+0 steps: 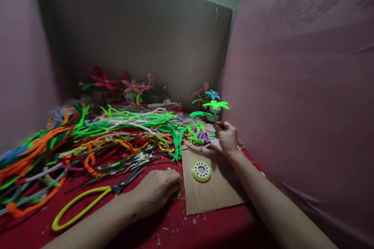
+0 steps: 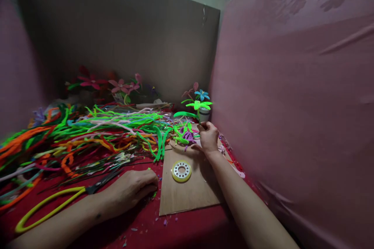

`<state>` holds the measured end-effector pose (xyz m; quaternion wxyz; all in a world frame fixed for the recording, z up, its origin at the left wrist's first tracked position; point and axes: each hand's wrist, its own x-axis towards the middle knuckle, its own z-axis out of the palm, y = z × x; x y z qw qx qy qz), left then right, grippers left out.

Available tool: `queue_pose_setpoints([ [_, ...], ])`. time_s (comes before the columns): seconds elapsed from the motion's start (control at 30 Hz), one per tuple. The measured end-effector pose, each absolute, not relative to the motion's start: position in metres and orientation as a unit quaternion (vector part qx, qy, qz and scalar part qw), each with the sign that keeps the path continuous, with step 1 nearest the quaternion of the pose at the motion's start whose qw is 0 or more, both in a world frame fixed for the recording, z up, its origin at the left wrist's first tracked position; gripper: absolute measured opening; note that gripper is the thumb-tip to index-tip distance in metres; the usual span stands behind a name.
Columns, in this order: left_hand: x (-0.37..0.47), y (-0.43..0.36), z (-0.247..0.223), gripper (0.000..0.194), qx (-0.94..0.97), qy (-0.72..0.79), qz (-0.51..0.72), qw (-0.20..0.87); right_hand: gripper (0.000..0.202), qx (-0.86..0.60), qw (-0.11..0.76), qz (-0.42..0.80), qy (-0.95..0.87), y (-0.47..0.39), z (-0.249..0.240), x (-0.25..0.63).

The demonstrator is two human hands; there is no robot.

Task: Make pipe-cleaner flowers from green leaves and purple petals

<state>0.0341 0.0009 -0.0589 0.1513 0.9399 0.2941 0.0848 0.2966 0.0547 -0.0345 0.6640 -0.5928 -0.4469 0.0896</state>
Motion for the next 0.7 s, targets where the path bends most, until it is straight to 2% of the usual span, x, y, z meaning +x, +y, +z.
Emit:
queue_pose_setpoints([
  [0.17,0.034,0.001,-0.063,0.026,0.946,0.292,0.081,0.117,0.021,-0.568,0.678,0.087,-0.459,0.025,-0.029,0.280],
  [0.3,0.036,0.000,-0.062,0.026,0.948,0.291,0.086,0.099,0.020,-0.508,0.711,0.153,-0.462,0.007,-0.032,0.267],
  [0.6,0.036,-0.001,-0.058,0.027,0.947,0.291,0.091,0.105,0.016,-0.479,0.719,0.176,-0.472,0.003,-0.031,0.260],
  [0.7,0.035,0.001,-0.058,0.025,0.941,0.292,0.101,0.136,0.018,-0.486,0.713,0.182,-0.472,0.000,-0.027,0.259],
])
